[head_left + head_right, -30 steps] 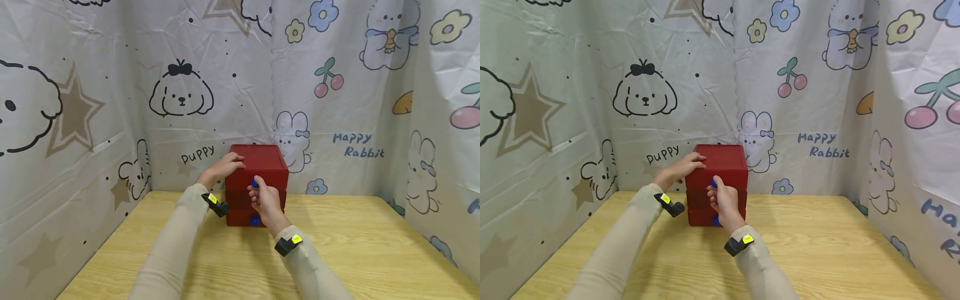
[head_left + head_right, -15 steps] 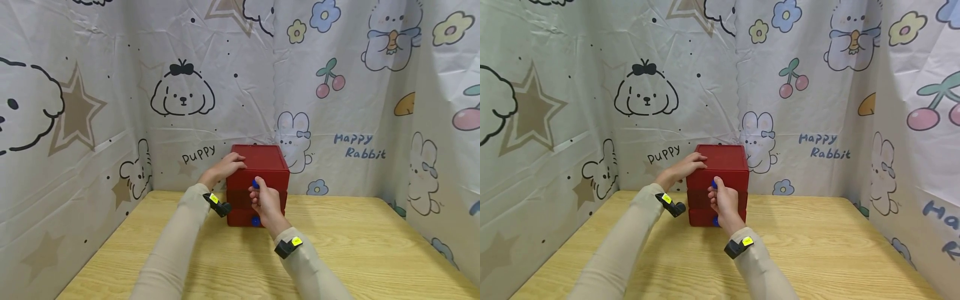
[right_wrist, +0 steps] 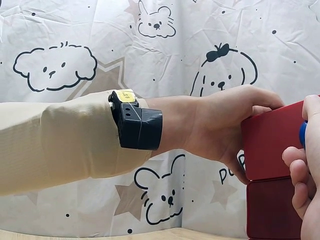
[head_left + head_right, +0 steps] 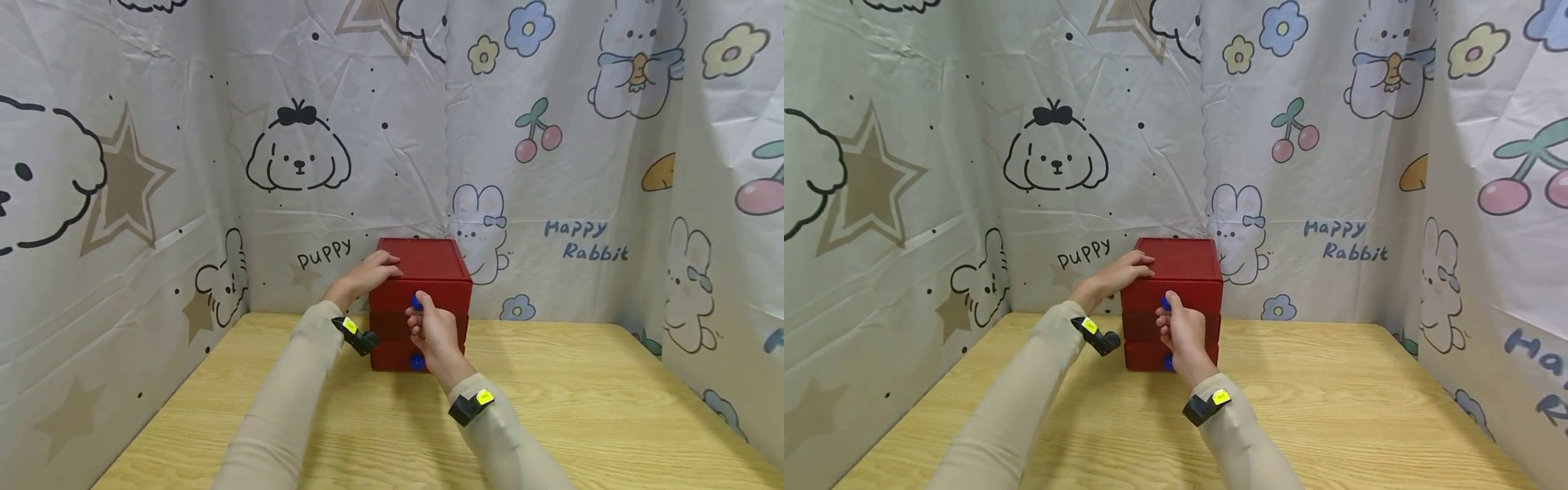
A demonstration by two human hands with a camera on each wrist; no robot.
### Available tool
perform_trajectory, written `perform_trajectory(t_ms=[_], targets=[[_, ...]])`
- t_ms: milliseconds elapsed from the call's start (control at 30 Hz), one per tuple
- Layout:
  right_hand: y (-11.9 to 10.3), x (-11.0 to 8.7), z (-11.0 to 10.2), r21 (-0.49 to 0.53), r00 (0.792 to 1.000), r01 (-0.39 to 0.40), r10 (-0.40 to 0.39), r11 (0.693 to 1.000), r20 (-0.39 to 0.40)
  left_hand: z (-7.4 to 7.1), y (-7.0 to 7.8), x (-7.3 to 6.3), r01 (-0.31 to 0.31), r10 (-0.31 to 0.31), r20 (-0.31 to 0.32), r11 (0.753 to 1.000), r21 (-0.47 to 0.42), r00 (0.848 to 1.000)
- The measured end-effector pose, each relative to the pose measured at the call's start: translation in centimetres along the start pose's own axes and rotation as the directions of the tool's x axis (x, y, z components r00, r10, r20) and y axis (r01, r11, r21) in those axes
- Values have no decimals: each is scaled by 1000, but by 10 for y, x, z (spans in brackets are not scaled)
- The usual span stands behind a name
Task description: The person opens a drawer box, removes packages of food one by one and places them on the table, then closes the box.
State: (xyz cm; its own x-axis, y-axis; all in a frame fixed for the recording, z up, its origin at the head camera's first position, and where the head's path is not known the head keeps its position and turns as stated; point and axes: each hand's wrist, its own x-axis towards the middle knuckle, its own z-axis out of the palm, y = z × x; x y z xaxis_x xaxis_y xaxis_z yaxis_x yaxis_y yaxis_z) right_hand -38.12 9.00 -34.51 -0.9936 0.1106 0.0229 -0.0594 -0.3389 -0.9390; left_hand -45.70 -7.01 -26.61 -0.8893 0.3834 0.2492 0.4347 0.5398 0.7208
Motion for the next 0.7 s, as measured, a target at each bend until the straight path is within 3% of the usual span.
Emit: perform_trajectory(t_ms=[367,700], targets=[[3,-4,1,-2,1000,7,-7,1000,-9,0,2,-5,-4,4,12,1000,8,1000],[2,-4,-1,-9,1000,25,-25,1000,-7,-3,5,-1,9,-10,28,1000,8,1000]])
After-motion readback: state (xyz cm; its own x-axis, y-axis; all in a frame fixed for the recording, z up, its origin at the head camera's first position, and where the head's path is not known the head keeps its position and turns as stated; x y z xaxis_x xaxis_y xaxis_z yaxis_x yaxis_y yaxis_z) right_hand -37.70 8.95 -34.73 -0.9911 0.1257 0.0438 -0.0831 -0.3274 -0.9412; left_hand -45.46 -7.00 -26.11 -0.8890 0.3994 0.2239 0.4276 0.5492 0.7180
